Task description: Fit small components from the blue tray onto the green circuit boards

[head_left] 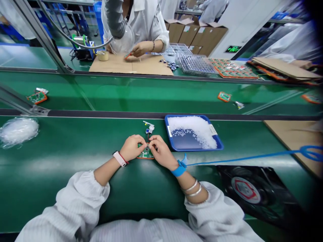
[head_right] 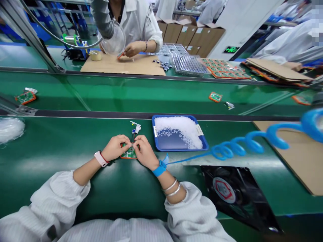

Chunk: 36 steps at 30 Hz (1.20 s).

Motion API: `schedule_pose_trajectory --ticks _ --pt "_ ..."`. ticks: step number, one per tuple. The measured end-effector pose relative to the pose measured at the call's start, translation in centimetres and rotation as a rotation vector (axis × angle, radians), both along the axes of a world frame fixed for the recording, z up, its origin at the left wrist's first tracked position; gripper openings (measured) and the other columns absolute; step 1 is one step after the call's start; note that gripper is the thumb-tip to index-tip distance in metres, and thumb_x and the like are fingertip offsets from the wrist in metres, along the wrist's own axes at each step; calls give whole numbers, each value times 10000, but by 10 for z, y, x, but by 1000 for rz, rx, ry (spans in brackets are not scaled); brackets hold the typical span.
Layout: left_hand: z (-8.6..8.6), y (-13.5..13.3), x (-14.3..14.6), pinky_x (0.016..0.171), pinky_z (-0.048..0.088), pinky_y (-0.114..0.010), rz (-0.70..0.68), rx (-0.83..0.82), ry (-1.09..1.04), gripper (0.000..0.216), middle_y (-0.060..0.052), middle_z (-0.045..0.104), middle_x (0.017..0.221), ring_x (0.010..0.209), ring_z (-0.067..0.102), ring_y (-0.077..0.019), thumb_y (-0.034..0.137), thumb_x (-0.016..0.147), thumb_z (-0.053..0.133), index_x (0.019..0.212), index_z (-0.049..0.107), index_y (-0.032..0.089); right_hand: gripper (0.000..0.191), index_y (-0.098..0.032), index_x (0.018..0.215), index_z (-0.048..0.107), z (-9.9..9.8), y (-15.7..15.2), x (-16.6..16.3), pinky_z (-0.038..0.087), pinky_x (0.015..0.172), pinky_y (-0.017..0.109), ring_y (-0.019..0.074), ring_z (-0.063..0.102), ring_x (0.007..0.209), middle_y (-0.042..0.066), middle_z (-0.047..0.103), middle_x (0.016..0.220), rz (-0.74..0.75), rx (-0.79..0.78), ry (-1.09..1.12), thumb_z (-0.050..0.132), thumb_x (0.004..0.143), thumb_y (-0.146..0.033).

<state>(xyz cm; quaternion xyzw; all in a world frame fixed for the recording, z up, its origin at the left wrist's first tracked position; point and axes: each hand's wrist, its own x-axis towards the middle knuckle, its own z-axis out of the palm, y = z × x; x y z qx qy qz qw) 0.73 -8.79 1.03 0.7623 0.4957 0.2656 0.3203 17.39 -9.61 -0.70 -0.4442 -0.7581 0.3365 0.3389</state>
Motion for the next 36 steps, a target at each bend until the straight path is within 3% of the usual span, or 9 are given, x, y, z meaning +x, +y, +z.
schedule_pose_trajectory --ticks 6,8,9,12,15,17,20,30,36 --pt "0 2 -4 735 435 -280 -4 -12 -5 104 -31 656 780 762 591 -159 158 768 588 682 647 154 142 -183 687 508 3 -2 -6 446 724 318 168 521 826 62 493 865 -31 -19 -17 454 805 -125" --pt "-1 -1 -11 782 438 -294 -43 40 -24 127 -56 642 900 852 582 -180 252 768 623 846 648 155 135 -184 701 527 10 -3 -3 447 727 313 168 526 830 61 507 863 -49 24 -25 464 805 -124" --pt "-1 -3 -15 825 430 -318 -88 74 -10 285 -73 623 990 924 564 -204 329 744 659 970 624 159 131 -185 713 537 15 -2 2 445 750 319 172 528 851 64 517 875 -76 71 -33 467 808 -127" --pt "-2 -8 -24 916 376 -399 -244 155 112 730 -101 544 1171 1067 478 -275 518 622 726 1227 476 195 120 -191 740 560 24 8 36 424 820 354 192 523 900 74 540 891 -265 245 -85 476 819 -159" --pt "-3 -9 -24 890 376 -400 -270 182 206 698 -91 549 1142 1038 470 -272 518 668 691 1248 448 217 105 -182 703 569 21 27 88 423 799 391 217 520 841 81 531 834 -507 303 -199 507 786 -199" --pt "-3 -9 -21 875 380 -385 -253 188 218 653 -89 548 1128 1022 468 -261 492 703 671 1245 442 209 107 -181 647 558 11 37 118 416 788 421 239 513 807 78 518 767 -575 273 -298 525 745 -212" --pt "-4 -8 -17 881 374 -380 -245 185 216 659 -89 539 1141 1030 458 -256 483 706 671 1247 430 194 109 -182 628 557 -2 46 139 401 795 442 255 510 804 82 524 741 -577 221 -386 521 724 -219" --pt "-6 -8 -20 877 374 -393 -253 157 213 643 -86 534 1126 1024 459 -262 490 695 679 1234 463 216 120 -176 655 575 -10 50 139 378 800 434 247 510 807 86 554 767 -498 201 -455 508 737 -232" --pt "-5 -6 -19 879 387 -400 -224 138 109 573 -83 560 1115 1019 490 -258 479 689 688 1181 534 228 124 -181 650 538 8 43 123 377 814 448 247 505 847 88 537 816 -458 236 -363 492 758 -219"
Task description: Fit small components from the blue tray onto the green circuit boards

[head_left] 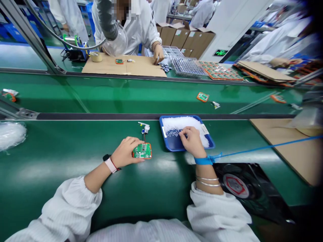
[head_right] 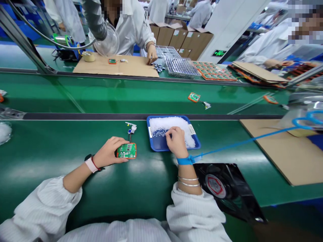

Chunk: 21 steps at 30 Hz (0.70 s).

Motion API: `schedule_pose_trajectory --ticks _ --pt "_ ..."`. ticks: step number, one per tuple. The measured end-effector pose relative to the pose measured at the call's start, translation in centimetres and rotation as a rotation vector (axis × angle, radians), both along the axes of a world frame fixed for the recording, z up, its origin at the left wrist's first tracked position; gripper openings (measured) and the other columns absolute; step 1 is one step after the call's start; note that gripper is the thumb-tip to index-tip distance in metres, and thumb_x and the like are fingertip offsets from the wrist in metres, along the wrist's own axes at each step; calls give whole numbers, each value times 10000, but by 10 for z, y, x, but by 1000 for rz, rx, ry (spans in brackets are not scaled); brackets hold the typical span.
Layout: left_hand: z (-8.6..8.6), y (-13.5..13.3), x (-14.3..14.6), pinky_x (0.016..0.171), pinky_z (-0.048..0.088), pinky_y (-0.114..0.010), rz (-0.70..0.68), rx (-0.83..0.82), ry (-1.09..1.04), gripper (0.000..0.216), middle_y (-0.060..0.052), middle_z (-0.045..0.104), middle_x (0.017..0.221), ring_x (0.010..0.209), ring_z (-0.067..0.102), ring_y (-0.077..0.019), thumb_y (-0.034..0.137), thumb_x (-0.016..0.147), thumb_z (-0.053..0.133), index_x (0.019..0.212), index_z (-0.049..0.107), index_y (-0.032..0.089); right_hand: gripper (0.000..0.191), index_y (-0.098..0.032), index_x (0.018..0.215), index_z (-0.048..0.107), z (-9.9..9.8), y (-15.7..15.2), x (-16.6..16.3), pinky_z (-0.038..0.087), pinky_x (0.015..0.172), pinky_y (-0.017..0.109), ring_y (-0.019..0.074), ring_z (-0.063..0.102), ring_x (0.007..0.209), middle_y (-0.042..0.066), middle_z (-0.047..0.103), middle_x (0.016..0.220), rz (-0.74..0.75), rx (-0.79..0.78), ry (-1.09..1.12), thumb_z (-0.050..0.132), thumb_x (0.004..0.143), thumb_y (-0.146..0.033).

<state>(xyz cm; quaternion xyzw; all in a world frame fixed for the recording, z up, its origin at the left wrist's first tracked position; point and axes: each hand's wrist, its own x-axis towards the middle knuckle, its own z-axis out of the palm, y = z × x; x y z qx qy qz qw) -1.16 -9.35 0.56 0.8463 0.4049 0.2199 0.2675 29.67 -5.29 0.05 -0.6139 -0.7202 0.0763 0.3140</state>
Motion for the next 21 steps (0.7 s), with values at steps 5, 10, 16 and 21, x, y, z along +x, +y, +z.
schedule_pose_trajectory --ticks 5,10,16,21 --pt "1 2 9 843 429 -334 149 -66 -284 151 -59 641 961 920 565 -184 277 840 550 880 669 193 133 -202 733 523 22 -31 -79 407 843 379 201 510 926 76 532 921 298 -41 267 457 846 -228" --pt "2 1 17 816 442 -329 172 -104 -341 122 -41 678 890 865 591 -174 229 821 565 812 681 191 131 -204 756 512 13 -49 -122 415 853 366 188 498 952 68 511 926 440 -172 354 435 861 -195" --pt "3 2 19 785 444 -311 198 -99 -289 110 -25 685 827 808 600 -162 170 784 585 728 678 184 117 -198 749 519 3 -44 -117 402 859 376 187 490 948 66 508 925 453 -207 354 451 839 -167" --pt "5 8 24 753 446 -290 251 -128 -195 137 -25 679 780 766 606 -157 117 749 577 664 674 165 142 -187 684 495 -1 -40 -122 431 748 326 168 509 843 58 484 877 406 -280 382 449 815 -160"
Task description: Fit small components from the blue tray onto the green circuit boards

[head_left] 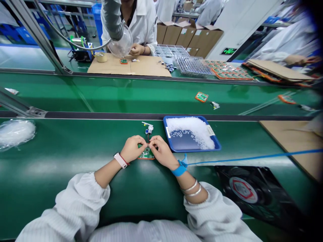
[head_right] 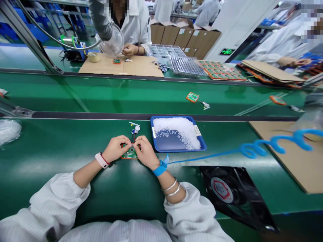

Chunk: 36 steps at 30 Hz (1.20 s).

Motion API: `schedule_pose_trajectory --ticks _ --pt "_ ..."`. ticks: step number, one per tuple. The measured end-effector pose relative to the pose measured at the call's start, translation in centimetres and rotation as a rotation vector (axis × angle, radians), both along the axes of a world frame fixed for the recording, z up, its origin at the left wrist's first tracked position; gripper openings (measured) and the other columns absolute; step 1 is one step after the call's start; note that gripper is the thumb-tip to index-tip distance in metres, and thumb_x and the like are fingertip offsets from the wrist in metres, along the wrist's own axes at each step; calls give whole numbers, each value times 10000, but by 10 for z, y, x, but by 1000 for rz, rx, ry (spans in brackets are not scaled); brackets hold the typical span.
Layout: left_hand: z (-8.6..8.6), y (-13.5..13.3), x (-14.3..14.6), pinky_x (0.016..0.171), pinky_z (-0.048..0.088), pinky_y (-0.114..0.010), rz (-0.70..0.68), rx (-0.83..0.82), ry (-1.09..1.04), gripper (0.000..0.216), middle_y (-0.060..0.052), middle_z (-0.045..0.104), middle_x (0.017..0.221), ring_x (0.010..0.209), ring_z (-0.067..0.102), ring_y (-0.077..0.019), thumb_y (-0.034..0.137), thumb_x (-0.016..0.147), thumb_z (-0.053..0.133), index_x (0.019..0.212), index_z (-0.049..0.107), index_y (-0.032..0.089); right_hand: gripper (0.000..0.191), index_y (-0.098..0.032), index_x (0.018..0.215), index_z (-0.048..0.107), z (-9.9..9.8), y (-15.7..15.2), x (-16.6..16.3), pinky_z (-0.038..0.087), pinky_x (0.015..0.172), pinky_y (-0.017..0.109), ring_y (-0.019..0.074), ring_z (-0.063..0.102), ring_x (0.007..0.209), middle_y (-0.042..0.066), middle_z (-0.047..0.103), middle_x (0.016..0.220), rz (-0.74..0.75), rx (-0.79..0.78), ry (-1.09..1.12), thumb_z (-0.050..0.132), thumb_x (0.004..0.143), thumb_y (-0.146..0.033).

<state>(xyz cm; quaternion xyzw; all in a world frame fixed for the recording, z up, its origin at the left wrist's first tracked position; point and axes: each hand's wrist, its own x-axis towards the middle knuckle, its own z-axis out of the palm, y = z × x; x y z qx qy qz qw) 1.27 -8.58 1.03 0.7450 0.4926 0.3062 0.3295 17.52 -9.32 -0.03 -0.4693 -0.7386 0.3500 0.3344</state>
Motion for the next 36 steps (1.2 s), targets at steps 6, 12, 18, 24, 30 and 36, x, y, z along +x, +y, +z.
schedule_pose_trajectory --ticks 6,12,18,24,30,36 --pt "1 1 -1 701 451 -255 -32 -43 -28 157 -22 670 744 735 605 -146 94 732 559 639 669 156 144 -187 666 491 1 0 0 430 770 336 169 507 847 53 490 863 -8 -19 9 454 798 -144" --pt "1 -7 1 750 443 -288 -7 -11 8 148 -18 689 786 779 613 -166 142 753 575 659 684 178 145 -192 674 492 4 -4 3 432 799 349 178 518 880 57 507 884 31 -3 24 451 802 -138" --pt "1 -7 3 760 434 -299 -4 -18 56 161 -18 696 812 792 615 -171 163 766 560 679 694 189 163 -195 646 489 4 -4 3 443 749 334 176 527 826 52 516 850 9 -27 27 453 795 -137" --pt "2 -5 4 741 450 -287 0 -53 26 161 -26 689 757 764 611 -170 140 742 556 651 686 170 179 -189 611 481 5 -2 1 433 703 329 172 523 782 46 512 808 -6 -55 -16 454 775 -120" --pt "3 -7 3 717 451 -290 59 -41 57 94 -23 651 746 743 593 -167 157 725 583 664 653 167 177 -186 606 500 7 -1 1 427 629 301 163 528 728 36 518 778 -10 -54 -14 486 782 -167" --pt "0 -24 -11 889 418 -419 -47 112 154 491 -95 603 1080 1023 522 -265 403 676 707 1093 566 184 210 -193 658 551 6 -2 6 449 675 311 170 542 743 41 542 785 -2 -23 115 483 840 -272"
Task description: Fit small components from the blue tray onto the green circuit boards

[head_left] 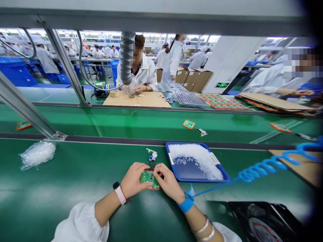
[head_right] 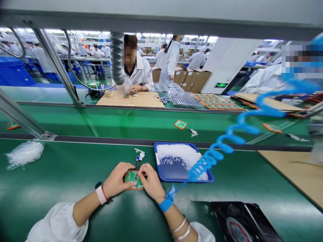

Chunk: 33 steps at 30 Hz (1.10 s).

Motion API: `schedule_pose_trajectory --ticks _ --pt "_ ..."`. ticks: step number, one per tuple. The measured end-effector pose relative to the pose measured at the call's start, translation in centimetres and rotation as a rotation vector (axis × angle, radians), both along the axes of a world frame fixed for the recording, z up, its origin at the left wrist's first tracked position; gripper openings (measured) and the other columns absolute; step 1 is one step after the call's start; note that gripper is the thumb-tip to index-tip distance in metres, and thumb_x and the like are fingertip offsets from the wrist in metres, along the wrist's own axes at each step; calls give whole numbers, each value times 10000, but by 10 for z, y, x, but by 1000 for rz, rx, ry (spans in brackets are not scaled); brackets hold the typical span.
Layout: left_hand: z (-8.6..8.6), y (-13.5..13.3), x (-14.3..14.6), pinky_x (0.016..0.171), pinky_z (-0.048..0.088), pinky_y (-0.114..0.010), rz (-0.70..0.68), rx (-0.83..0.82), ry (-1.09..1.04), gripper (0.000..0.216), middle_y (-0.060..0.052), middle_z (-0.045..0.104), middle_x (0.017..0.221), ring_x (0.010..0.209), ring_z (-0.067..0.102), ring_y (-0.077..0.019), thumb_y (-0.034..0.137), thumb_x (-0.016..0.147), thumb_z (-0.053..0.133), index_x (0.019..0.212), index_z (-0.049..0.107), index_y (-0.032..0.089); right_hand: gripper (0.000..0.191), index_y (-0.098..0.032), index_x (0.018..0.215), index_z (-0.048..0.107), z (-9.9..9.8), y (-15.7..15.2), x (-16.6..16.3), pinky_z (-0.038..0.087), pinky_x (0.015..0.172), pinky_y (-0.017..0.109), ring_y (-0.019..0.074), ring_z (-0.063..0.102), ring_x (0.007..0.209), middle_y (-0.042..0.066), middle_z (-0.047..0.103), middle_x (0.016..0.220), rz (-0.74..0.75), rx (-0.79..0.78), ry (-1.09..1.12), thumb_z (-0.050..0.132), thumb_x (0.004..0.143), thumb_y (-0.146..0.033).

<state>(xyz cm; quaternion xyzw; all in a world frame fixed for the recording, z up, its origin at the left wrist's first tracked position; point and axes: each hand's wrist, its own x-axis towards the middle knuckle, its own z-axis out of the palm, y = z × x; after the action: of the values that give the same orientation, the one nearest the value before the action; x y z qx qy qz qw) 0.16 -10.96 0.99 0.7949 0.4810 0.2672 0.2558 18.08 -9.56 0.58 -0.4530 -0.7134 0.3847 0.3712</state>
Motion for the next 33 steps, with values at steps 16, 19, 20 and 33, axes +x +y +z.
schedule_pose_trajectory --ticks 16,19,20,33 --pt "21 77 -27 700 483 -287 149 -537 -815 505 -103 635 976 842 622 -175 516 771 526 1105 482 139 221 -210 606 558 -9 4 15 414 740 352 217 521 811 65 555 836 -222 -30 392 482 793 -302" --pt "28 138 -31 697 492 -286 324 -288 -923 533 -115 637 981 854 626 -176 587 773 482 1048 508 131 165 -209 625 550 -12 6 16 394 749 347 218 503 831 65 544 849 -205 -63 407 476 762 -262" --pt "29 157 -32 680 494 -285 432 -170 -885 555 -116 643 958 822 632 -172 598 757 499 1050 500 127 154 -207 625 550 -12 7 16 389 752 342 217 499 836 64 542 852 -198 -75 406 475 753 -248" --pt "-20 201 -86 903 424 -469 345 207 122 495 -148 616 1099 1021 564 -316 369 683 670 1101 538 140 124 -190 678 568 -4 3 7 399 728 290 160 511 795 42 535 827 -142 -48 437 487 772 -201"
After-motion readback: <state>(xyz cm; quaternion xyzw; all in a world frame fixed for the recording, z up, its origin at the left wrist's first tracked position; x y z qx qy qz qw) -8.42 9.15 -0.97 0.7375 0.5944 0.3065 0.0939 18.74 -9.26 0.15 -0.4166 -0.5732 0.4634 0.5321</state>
